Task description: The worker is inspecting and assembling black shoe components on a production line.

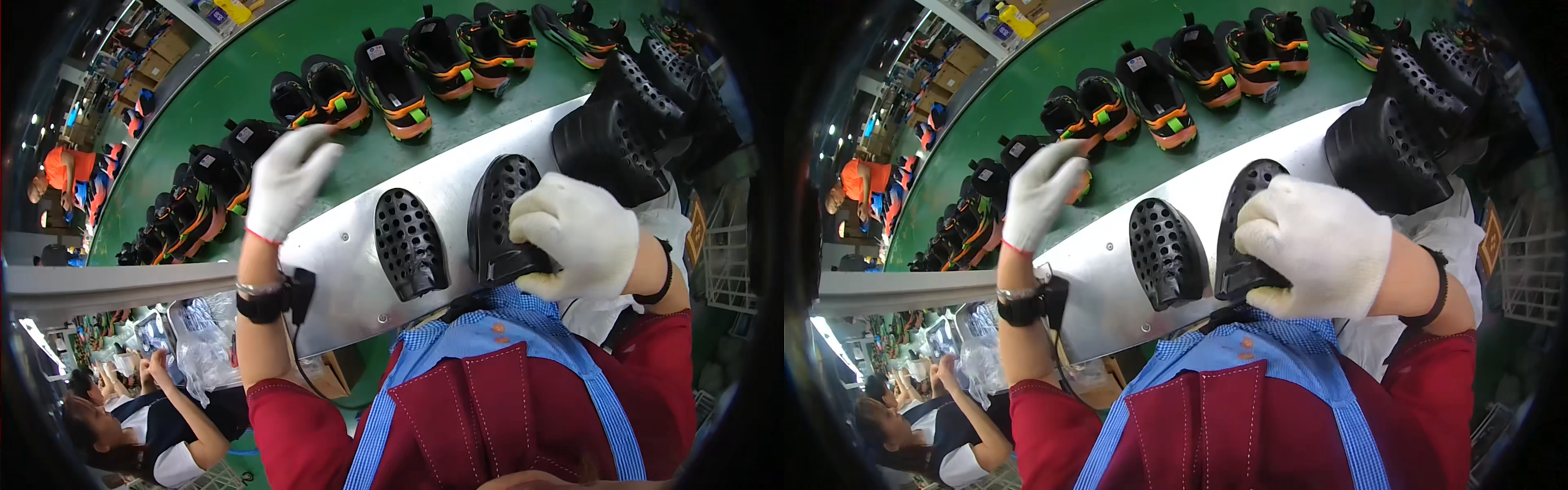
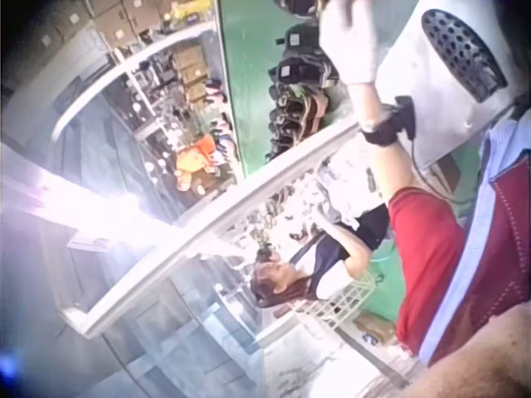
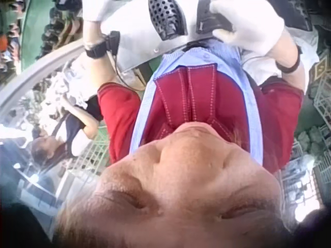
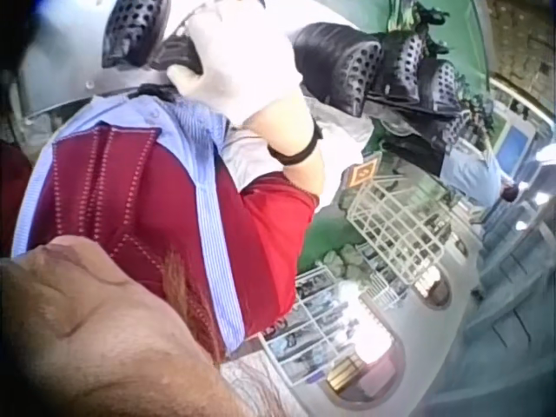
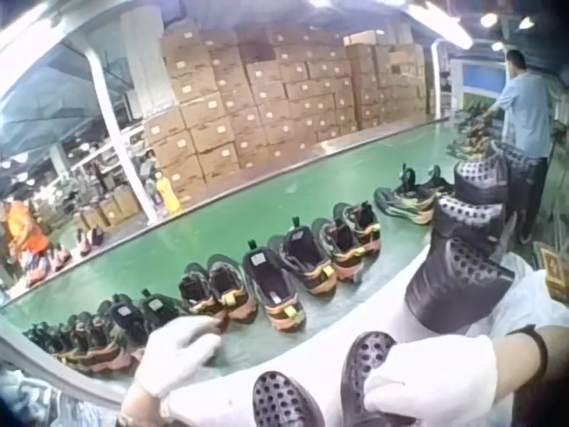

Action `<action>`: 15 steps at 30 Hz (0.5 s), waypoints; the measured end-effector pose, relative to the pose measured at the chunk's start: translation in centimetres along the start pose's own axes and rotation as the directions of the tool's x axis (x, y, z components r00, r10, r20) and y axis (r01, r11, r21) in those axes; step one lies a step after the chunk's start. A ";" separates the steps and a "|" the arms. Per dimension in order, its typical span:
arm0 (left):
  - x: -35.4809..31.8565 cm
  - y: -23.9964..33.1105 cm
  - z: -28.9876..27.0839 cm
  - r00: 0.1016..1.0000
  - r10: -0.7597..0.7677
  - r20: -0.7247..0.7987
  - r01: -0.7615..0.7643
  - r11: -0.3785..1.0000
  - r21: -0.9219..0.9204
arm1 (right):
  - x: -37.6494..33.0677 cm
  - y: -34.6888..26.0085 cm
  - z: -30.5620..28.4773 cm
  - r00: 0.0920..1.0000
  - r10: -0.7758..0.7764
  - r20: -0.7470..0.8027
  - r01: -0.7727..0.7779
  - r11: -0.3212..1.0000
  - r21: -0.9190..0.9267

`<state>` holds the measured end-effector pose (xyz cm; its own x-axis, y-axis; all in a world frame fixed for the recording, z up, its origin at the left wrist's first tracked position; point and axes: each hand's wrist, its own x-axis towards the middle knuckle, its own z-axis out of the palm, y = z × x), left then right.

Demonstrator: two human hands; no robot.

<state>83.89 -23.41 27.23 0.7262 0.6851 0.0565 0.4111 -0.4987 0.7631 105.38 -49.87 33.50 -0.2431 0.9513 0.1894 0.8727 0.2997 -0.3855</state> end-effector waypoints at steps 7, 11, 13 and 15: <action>-2.9 6.5 5.8 0.849 0.368 0.379 0.117 0.569 -0.814 | 4.9 -4.6 -4.7 0.968 -0.248 -0.044 0.241 0.963 -0.118; -5.4 7.8 5.0 0.778 0.428 0.461 0.540 -0.080 -0.838 | 8.0 -6.8 -4.6 0.942 -0.328 0.070 0.336 0.924 -0.181; -5.0 7.6 4.3 0.841 0.420 0.341 0.368 0.016 -0.929 | 9.5 -6.4 -4.7 0.914 -0.383 0.134 0.403 0.896 -0.184; -4.5 6.7 3.1 0.920 0.299 0.255 0.276 -0.032 -0.961 | 10.7 -5.4 -4.1 0.932 -0.359 0.047 0.361 0.915 -0.179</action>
<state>85.05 -31.50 30.13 0.9310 0.3460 0.1161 -0.3418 0.7152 0.6097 99.85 -41.61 41.30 -0.5596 0.7826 0.2726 0.7867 0.6051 -0.1222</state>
